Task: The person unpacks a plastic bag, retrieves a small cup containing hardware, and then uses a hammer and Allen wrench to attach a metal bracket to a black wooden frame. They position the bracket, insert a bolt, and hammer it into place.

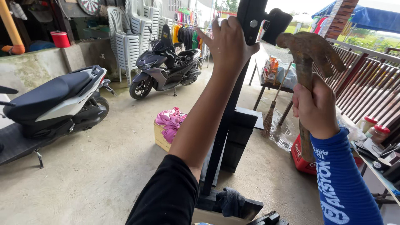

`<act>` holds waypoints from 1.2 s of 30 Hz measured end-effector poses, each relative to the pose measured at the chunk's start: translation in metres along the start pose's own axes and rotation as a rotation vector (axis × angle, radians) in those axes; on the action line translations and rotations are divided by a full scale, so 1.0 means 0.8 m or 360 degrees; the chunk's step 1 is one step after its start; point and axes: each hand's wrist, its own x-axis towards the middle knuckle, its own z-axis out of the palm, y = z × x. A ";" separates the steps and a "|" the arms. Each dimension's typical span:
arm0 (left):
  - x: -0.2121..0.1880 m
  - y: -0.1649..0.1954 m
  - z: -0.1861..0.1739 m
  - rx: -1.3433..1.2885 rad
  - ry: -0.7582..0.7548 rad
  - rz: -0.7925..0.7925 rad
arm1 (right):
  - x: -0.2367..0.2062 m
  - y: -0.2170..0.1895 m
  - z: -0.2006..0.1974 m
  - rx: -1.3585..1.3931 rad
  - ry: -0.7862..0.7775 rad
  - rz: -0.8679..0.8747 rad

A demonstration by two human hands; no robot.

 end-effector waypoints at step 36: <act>0.018 -0.007 0.038 -0.0356 0.0074 0.0065 | 0.054 -0.072 0.046 -0.1006 0.0215 -0.1208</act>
